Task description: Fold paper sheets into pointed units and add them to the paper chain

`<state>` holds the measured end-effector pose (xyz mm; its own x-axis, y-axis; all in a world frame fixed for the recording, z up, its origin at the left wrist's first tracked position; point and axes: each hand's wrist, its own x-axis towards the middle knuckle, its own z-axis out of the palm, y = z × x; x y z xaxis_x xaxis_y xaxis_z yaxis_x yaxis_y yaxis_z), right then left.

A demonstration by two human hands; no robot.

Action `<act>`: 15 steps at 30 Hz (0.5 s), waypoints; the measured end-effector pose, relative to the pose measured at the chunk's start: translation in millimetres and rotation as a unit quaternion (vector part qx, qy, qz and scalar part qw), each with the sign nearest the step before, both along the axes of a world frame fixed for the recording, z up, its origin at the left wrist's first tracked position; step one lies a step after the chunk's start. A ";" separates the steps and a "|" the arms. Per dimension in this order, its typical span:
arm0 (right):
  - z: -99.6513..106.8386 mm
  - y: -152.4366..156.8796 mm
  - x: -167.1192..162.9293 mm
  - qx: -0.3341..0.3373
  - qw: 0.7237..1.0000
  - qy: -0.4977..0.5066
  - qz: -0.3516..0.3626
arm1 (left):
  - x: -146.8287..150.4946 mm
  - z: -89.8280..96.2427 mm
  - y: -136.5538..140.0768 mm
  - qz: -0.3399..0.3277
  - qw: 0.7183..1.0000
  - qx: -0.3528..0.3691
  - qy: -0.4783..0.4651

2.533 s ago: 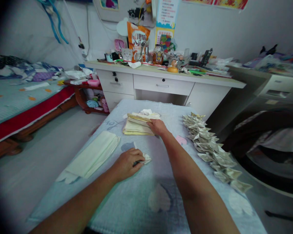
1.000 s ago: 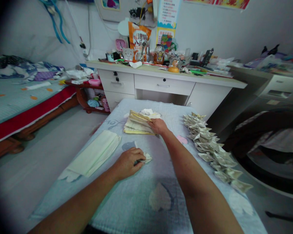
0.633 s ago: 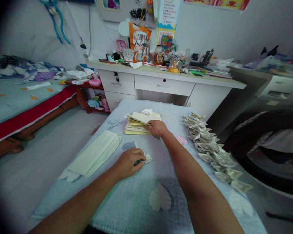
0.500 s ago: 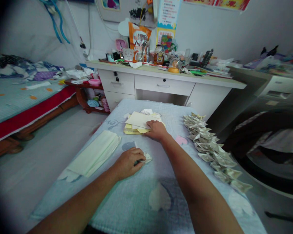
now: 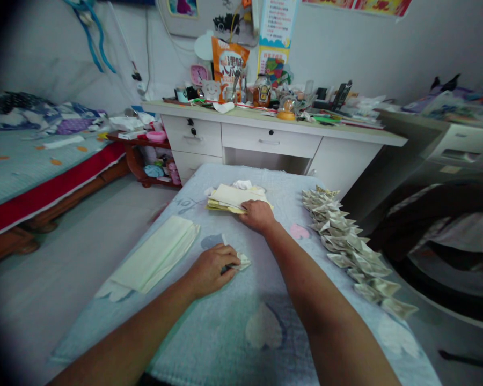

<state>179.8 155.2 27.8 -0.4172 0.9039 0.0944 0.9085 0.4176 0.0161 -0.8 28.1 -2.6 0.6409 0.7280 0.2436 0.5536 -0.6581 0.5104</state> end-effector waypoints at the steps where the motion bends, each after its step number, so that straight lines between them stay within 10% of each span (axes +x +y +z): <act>1: 1.2 1.5 0.6 0.000 1.000 0.000 -0.005 | -0.1 0.2 0.0 -0.001 1.000 -0.001 -0.001; 15: 11.1 13.1 4.1 -0.030 0.998 -0.015 -0.045 | 0.7 -2.7 1.3 -0.001 1.000 0.002 -0.007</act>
<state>183.9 168.3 38.9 -0.3360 0.9415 0.0270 0.9418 0.3355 0.0209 -0.1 29.4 -5.4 0.6388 0.7254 0.2563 0.5445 -0.6616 0.5155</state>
